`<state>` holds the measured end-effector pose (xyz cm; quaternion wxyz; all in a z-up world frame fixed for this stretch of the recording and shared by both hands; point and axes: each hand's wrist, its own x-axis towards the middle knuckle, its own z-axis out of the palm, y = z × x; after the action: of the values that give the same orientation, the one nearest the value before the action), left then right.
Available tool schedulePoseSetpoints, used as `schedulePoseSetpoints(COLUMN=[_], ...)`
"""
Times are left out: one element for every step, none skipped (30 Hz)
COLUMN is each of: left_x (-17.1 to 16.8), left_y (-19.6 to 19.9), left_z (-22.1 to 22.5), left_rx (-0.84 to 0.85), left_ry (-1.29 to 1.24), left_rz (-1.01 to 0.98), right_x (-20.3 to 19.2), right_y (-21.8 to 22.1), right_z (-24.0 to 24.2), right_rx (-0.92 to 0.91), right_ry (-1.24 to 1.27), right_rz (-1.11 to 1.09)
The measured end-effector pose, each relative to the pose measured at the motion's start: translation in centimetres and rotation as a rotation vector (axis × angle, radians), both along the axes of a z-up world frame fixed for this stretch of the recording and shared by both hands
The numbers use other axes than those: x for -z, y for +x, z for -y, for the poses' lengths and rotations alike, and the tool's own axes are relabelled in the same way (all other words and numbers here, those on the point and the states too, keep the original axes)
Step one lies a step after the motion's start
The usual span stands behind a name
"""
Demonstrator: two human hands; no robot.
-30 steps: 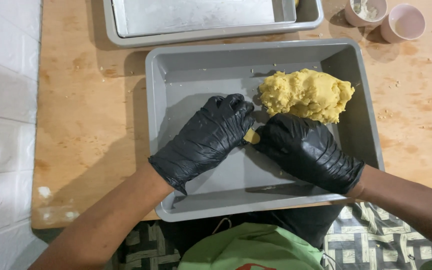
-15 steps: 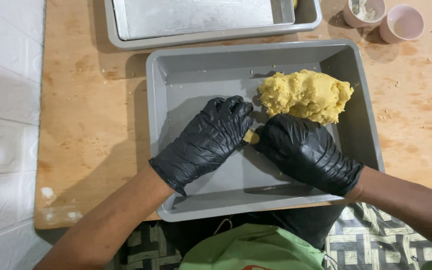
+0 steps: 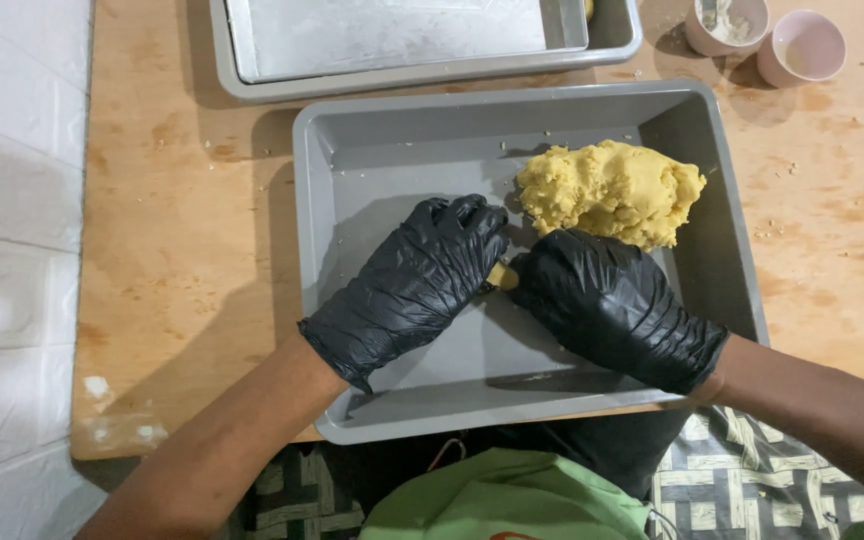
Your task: Using a heart-shaped cutter to shape yellow dough and placing the pieces on a baking tray.
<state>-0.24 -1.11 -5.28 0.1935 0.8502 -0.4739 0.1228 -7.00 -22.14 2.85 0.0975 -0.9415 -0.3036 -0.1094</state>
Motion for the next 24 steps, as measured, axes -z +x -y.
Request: schedulePoseSetpoints(left_x=[0.1, 0.3, 0.5, 0.7, 0.9, 1.0, 1.2, 1.4, 1.6, 1.7, 1.9, 2.1, 2.2, 2.4, 2.6, 2.8, 2.9, 3.1, 3.2, 3.4, 3.5, 3.7, 3.9, 4.1], left_y=[0.0, 0.0, 0.0, 0.0, 0.0, 0.0, 0.0, 0.0, 0.0, 0.0, 0.0, 0.0, -0.1, -0.1, -0.1, -0.1, -0.1, 0.0, 0.0, 0.1, 0.1, 0.1, 0.0, 0.1], left_z=[0.1, 0.1, 0.0, 0.0, 0.0, 0.1, 0.1, 0.2, 0.2, 0.2, 0.1, 0.2, 0.2, 0.2, 0.2, 0.2, 0.2, 0.3, 0.4, 0.5, 0.5, 0.4, 0.4, 0.4], left_rx=[-0.003, -0.007, -0.007, -0.011, -0.014, -0.014, -0.017, -0.02, -0.02, -0.023, -0.026, -0.026, -0.029, -0.032, -0.032, -0.036, -0.04, -0.039, -0.042, -0.046, -0.046, -0.049, -0.052, -0.052], left_ry=[0.0, 0.002, 0.002, 0.003, 0.004, 0.004, 0.005, 0.007, 0.007, 0.008, 0.009, 0.009, 0.009, 0.01, 0.01, 0.011, 0.012, 0.011, 0.012, 0.012, 0.012, 0.013, 0.013, 0.013], left_rz=[-0.013, -0.028, -0.029, -0.044, -0.058, -0.058, -0.073, -0.088, -0.088, -0.102, -0.117, -0.116, -0.131, -0.146, -0.145, -0.161, -0.177, -0.177, -0.191, -0.205, -0.204, -0.22, -0.235, -0.233], right_x=[0.5, 1.0, 0.9, 0.7, 0.6, 0.7, 0.8, 0.9, 1.0, 1.1, 1.2, 0.9, 0.7, 0.4, 0.8, 1.2, 1.5, 1.0, 0.5, 0.0, 0.1, 0.3, 0.5, 0.6], right_y=[-0.1, -0.2, -0.3, -0.3, -0.3, -0.3, -0.3, -0.3, -0.3, -0.3, -0.3, -0.2, -0.2, -0.1, -0.1, -0.1, -0.2, -0.2, -0.3, -0.4, -0.3, -0.3, -0.3, -0.3], right_z=[0.3, 0.5, 0.4, 0.3, 0.2, 0.3, 0.5, 0.6, 0.5, 0.4, 0.3, 0.3, 0.3, 0.3, 0.6, 1.0, 1.3, 1.0, 0.6, 0.3, 0.5, 0.8, 1.0, 1.0], right_rx=[0.009, 0.018, 0.018, 0.022, 0.026, 0.027, 0.023, 0.02, 0.02, 0.024, 0.028, 0.028, 0.019, 0.009, 0.009, 0.014, 0.02, 0.021, 0.022, 0.022, 0.022, 0.021, 0.021, 0.021], right_ry=[-0.013, -0.026, -0.026, -0.029, -0.033, -0.033, -0.029, -0.024, -0.024, -0.018, -0.012, -0.012, -0.016, -0.019, -0.019, -0.006, 0.007, 0.006, 0.029, 0.052, 0.052, 0.039, 0.026, 0.026], right_rz=[0.007, 0.012, 0.012, 0.019, 0.027, 0.027, 0.034, 0.041, 0.04, 0.046, 0.052, 0.052, 0.055, 0.058, 0.059, 0.04, 0.022, 0.022, 0.003, -0.015, -0.014, -0.006, 0.003, 0.004])
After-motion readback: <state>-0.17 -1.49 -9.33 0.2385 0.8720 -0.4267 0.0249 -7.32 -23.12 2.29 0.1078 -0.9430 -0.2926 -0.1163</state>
